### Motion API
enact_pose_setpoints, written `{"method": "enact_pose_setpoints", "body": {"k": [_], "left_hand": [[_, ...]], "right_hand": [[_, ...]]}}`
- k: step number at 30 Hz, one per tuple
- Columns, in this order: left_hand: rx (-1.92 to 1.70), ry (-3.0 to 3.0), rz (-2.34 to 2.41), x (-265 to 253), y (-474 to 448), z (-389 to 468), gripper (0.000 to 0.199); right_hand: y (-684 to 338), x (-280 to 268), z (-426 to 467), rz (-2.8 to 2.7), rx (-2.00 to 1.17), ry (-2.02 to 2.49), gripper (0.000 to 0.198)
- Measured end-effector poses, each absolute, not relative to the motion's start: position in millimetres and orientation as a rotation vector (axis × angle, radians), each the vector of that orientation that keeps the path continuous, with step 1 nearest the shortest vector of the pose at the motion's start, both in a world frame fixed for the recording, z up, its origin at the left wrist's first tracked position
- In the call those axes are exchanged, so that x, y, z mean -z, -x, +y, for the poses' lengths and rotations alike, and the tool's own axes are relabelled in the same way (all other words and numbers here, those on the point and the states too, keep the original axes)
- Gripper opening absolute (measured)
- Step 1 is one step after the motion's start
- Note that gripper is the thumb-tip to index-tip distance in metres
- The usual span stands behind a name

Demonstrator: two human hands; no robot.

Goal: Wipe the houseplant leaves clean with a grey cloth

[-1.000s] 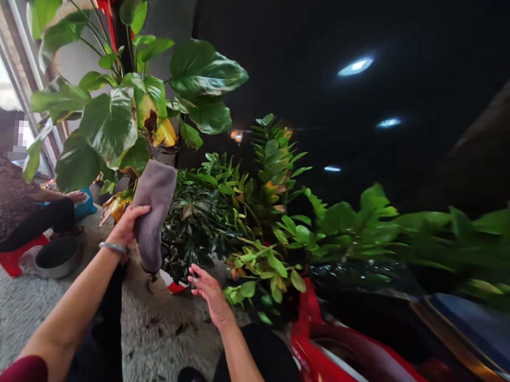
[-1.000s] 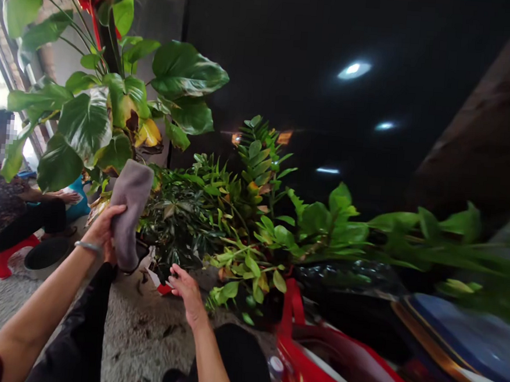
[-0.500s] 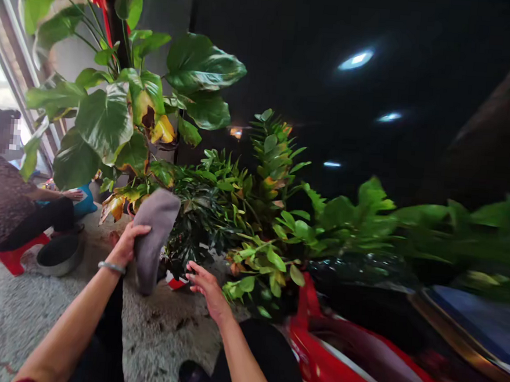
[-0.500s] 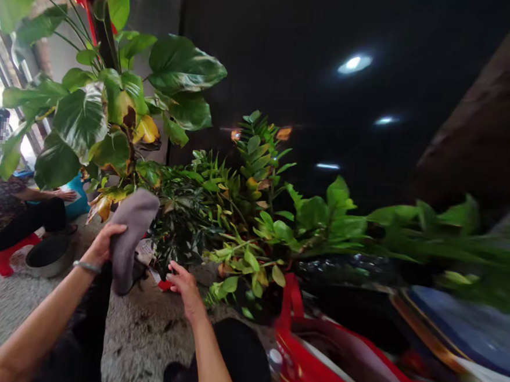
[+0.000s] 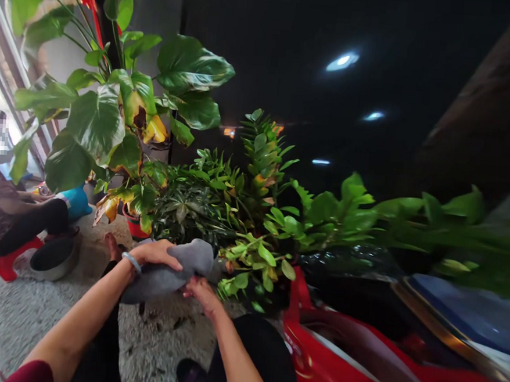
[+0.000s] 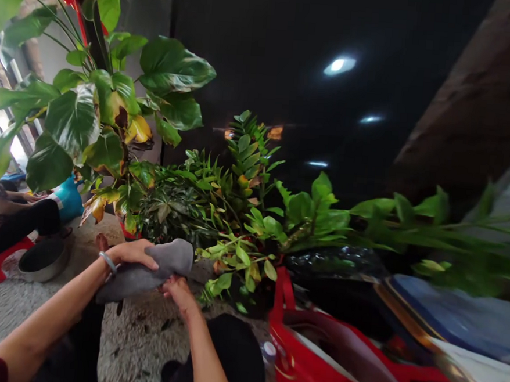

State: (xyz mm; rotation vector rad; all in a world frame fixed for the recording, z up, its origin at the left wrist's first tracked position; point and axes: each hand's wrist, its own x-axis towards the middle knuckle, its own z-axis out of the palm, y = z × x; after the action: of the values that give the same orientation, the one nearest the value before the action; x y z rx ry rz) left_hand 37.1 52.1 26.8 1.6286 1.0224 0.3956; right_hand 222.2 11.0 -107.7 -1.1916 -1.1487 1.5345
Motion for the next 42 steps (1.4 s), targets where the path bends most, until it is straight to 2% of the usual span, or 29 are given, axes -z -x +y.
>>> {"method": "enact_pose_setpoints", "body": {"k": [4, 7, 10, 14, 16, 18, 20, 25, 27, 29, 32, 35, 38, 42], "left_hand": [[-0.703, -1.499, 0.789, -84.9, -47.7, 63.7, 0.045], [-1.012, -1.341, 0.708, -102.8, -77.2, 81.9, 0.056], [-1.044, -1.338, 0.834, -72.6, -87.9, 89.4, 0.051], [-0.591, -1.571, 1.21, 3.0, -47.0, 65.3, 0.027], [-0.434, -1.521, 1.25, 23.2, -18.9, 48.1, 0.026], [-0.431, -1.425, 1.164, 18.6, -0.1, 37.7, 0.033], [-0.541, -1.375, 1.047, -8.2, 4.3, 38.1, 0.039], [-1.016, -1.333, 0.916, -78.6, -25.6, 69.8, 0.051], [-1.126, -1.312, 0.952, -72.3, -36.7, 77.8, 0.052], [-1.093, -1.377, 1.091, -44.2, -38.3, 75.1, 0.044], [-0.707, -1.639, 1.286, 7.5, -20.6, 53.7, 0.024], [-0.403, -1.609, 1.19, 26.1, 5.0, 32.9, 0.022], [-0.561, -1.388, 1.079, 3.2, 17.4, 32.2, 0.033], [-1.008, -1.121, 1.081, -29.6, 11.0, 46.8, 0.036]], "right_hand": [[-224.4, 109.6, 14.5, -1.067, -1.521, 1.112, 0.051], [-224.1, 105.9, 15.0, -1.048, -1.53, 1.073, 0.054], [-222.7, 102.5, 13.7, -1.046, -1.522, 1.082, 0.046], [-220.8, 106.4, 14.2, -1.044, -1.509, 1.199, 0.038], [-219.7, 110.7, 15.8, -1.084, -1.516, 1.251, 0.033], [-218.8, 114.2, 17.5, -1.123, -1.535, 1.247, 0.032], [-218.5, 115.9, 18.7, -1.117, -1.551, 1.196, 0.038], [-218.2, 114.6, 19.7, -0.976, -1.522, 1.084, 0.06], [-217.6, 112.2, 19.7, -0.941, -1.502, 1.075, 0.06], [-217.3, 109.2, 19.0, -0.916, -1.481, 1.095, 0.057], [-216.8, 106.3, 16.4, -0.977, -1.472, 1.176, 0.041], [-216.1, 106.2, 13.4, -1.072, -1.461, 1.276, 0.031], [-217.8, 103.5, 12.2, -1.051, -1.442, 1.265, 0.042], [-223.7, 90.3, 11.2, -0.953, -1.377, 1.256, 0.059]]}}
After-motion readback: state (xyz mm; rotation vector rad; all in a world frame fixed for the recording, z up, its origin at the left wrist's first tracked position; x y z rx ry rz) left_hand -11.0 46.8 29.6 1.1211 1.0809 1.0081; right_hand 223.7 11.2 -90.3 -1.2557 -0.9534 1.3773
